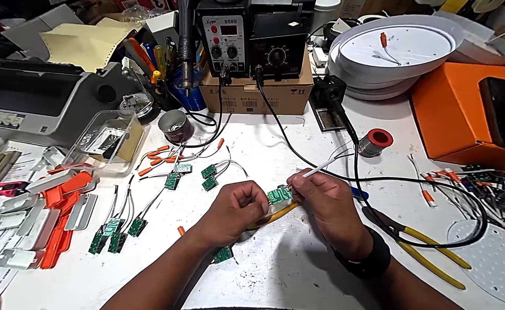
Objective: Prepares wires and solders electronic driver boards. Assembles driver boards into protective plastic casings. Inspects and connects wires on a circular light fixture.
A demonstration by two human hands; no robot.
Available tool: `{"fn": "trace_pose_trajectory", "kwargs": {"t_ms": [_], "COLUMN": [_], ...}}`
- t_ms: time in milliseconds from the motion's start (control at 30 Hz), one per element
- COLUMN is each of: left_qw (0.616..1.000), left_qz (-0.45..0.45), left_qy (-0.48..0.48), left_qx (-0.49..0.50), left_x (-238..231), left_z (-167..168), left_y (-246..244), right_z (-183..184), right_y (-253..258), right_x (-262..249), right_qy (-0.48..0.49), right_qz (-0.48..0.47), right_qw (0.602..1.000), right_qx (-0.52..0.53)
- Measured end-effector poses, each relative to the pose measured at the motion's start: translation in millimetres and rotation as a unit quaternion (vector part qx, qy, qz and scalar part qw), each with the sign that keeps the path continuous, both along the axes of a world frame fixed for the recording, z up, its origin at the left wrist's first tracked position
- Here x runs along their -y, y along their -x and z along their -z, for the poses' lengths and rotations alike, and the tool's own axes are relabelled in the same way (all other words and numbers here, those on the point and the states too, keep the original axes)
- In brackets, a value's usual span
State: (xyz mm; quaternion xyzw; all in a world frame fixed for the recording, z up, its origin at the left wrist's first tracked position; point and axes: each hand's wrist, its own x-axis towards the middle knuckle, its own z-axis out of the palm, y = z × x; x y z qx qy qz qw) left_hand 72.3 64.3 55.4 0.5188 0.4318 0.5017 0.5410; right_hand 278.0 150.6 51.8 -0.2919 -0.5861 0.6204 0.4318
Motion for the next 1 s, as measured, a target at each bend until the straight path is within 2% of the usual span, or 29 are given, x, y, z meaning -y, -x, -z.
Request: {"fn": "trace_pose_trajectory", "kwargs": {"t_ms": [167, 267, 400, 600, 867, 1000], "left_qw": [0.998, 0.992, 0.975, 0.906, 0.863, 0.811], "left_qz": [-0.021, -0.018, -0.057, -0.147, -0.307, -0.399], "left_qy": [-0.001, -0.028, -0.065, -0.158, -0.233, -0.241], "left_qx": [-0.065, -0.125, -0.204, -0.365, -0.325, -0.354], "left_x": [0, -1, -3, -8, -21, -23], "left_z": [-2, -1, -1, 14, 11, -4], "left_y": [2, 6, 11, 19, 40, 70], "right_z": [1, 0, 0, 1, 0, -1], "right_y": [-2, -4, -4, -4, -9, -12], "right_x": [-4, -7, -12, -12, -21, -23], "right_qy": [-0.024, -0.001, 0.032, 0.066, 0.017, 0.008], "right_qz": [0.011, 0.02, 0.036, 0.031, 0.029, 0.001], "right_qw": [1.0, 1.0, 0.998, 0.996, 0.996, 0.996], "right_qx": [-0.008, -0.013, -0.029, -0.047, -0.082, -0.086]}}
